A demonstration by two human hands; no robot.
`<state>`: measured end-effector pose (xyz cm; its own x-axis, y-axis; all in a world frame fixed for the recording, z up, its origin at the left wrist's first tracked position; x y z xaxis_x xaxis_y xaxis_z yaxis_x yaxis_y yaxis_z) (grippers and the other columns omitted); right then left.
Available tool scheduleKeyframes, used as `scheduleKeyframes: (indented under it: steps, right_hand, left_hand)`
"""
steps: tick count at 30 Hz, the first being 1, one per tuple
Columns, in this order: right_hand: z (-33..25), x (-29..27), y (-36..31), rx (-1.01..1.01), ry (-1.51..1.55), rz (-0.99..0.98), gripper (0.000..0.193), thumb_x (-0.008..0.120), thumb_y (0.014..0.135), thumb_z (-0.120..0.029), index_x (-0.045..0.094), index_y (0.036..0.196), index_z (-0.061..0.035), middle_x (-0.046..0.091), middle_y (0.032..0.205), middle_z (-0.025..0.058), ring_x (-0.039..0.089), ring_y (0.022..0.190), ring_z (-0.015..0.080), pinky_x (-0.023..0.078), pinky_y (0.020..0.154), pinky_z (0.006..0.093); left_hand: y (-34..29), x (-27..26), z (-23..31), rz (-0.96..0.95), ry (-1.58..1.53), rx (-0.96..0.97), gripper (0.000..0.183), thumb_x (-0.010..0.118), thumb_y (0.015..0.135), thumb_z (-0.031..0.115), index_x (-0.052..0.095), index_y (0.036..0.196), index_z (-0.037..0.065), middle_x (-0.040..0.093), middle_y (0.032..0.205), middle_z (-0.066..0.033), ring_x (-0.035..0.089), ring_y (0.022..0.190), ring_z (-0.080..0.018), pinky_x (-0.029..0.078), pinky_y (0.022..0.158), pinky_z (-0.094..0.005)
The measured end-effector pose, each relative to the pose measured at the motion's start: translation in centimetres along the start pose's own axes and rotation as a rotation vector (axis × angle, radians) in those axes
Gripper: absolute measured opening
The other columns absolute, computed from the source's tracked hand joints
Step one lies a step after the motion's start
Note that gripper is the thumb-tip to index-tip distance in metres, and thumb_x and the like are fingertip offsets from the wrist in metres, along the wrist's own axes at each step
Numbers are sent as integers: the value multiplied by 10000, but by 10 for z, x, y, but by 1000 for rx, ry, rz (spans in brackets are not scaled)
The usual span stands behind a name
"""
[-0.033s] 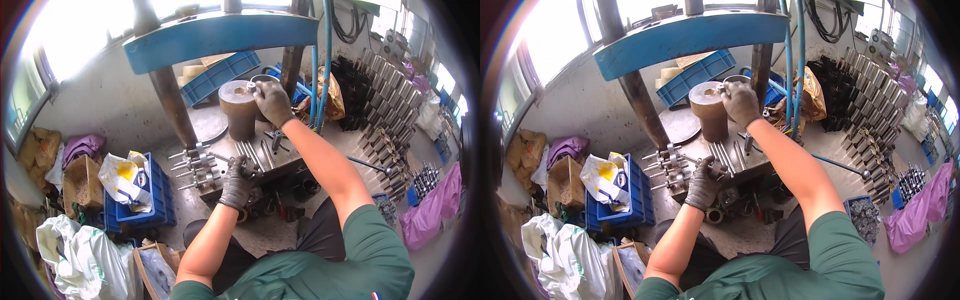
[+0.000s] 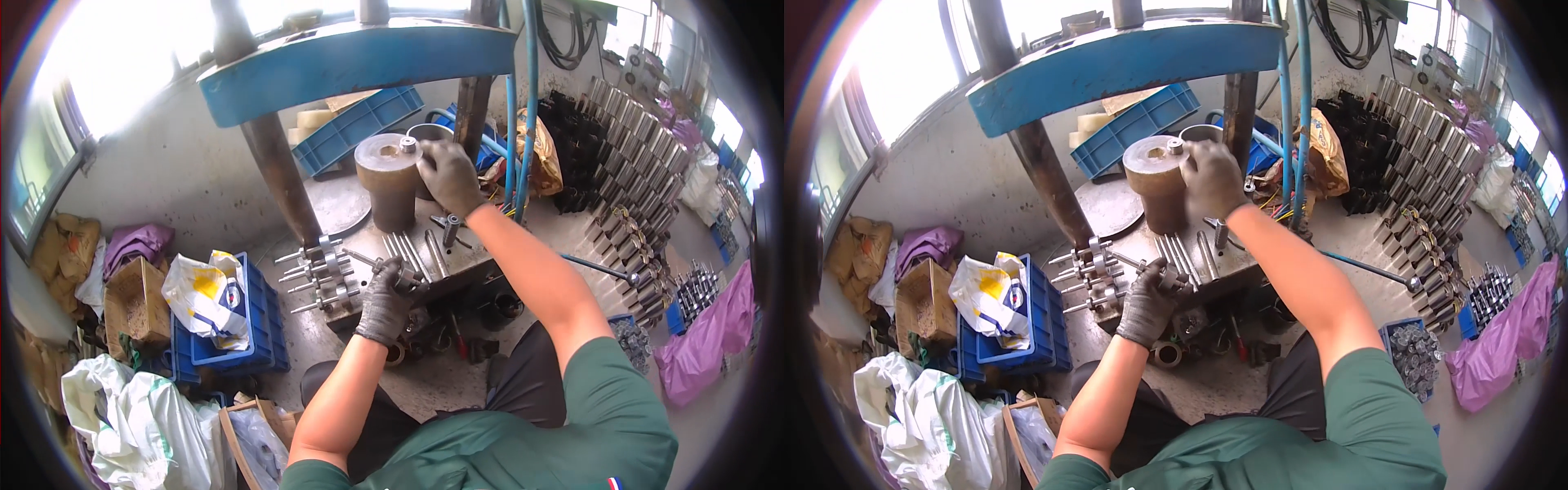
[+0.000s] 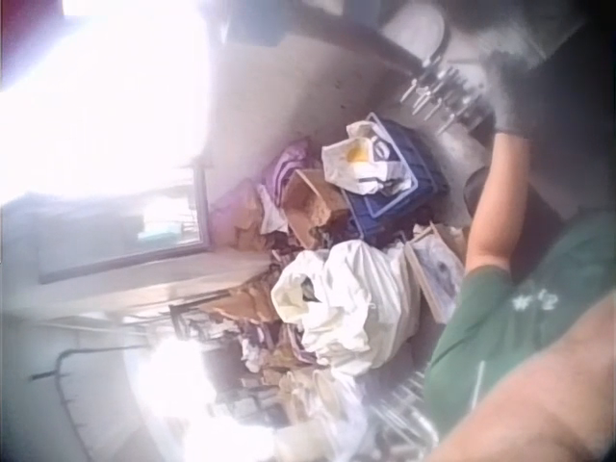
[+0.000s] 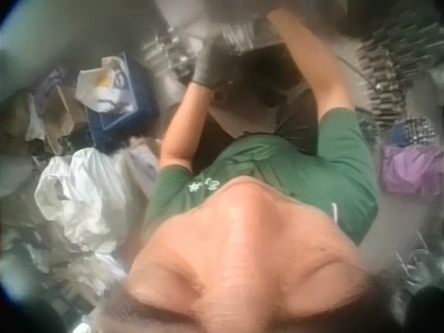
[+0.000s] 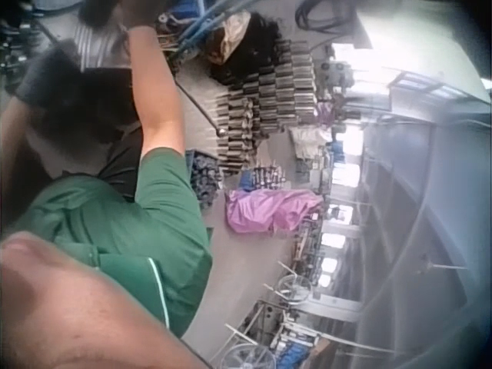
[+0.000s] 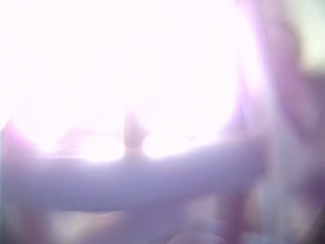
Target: The person places metal components onto a press machine, operates the machine with a lever, and places the processed parts into a container.
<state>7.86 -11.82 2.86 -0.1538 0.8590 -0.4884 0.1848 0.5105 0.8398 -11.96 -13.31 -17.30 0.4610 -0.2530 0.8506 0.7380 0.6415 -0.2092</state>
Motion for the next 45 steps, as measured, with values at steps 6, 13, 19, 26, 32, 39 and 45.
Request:
scheduleKeyframes:
  steps: [6,13,19,26,32,39,45]
  right_hand:
    - [-9,-89,-126,159,129,-304,205,794,884,-192,680,815,-36,640,826,166,645,860,351,514,781,464]
    - [-9,-89,-166,57,278,-594,322,725,941,-349,738,875,-34,685,798,194,672,795,410,535,771,499]
    - [-1,-58,-186,103,256,-799,224,618,980,-254,713,1036,-58,720,848,184,715,852,399,572,792,492]
    - [5,-59,-194,3,254,-784,145,611,914,-143,710,992,-72,734,883,170,729,872,381,578,795,488]
    - [3,-83,-190,8,273,-813,185,629,911,-151,737,1042,-81,734,929,164,720,915,375,572,828,477]
    - [-8,-117,-176,12,315,-775,208,667,934,-254,743,1060,-107,715,967,140,696,968,349,555,882,473]
    - [4,-215,-143,-28,184,-467,190,722,925,-224,730,1070,-100,702,992,86,683,926,270,562,837,416]
  left_hand:
    - [-18,20,17,-148,201,214,491,714,993,139,537,1450,117,683,1188,-72,669,1082,-264,563,991,-473]
    - [13,116,92,-182,616,665,585,804,946,122,549,1470,72,641,1370,-109,669,1133,-198,580,1001,-361]
    - [119,186,154,-293,527,765,365,714,960,-66,619,1287,65,632,1273,-54,626,1150,-174,552,1018,-337]
    - [168,208,154,-121,904,755,414,749,936,-28,566,1299,52,684,1108,-47,659,910,-139,581,792,-294]
    - [161,208,145,-115,945,765,405,746,925,-37,597,1296,26,705,1016,-35,663,899,-104,562,701,-230]
    - [164,207,146,-101,930,718,411,802,920,35,651,1298,85,703,1059,-43,674,901,-151,634,731,-316]
    - [169,200,144,-151,835,652,466,770,939,2,596,1364,80,683,964,-27,637,750,-99,596,629,-280]
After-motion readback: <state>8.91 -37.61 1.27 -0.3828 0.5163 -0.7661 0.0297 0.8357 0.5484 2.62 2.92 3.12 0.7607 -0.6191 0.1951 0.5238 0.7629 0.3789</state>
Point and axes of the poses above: each hand's wrist, its own y-axis towards the middle knuckle, its own x-axis out of the palm, z = x × y, the point moved 6 cm from there along y, towards the middle knuckle
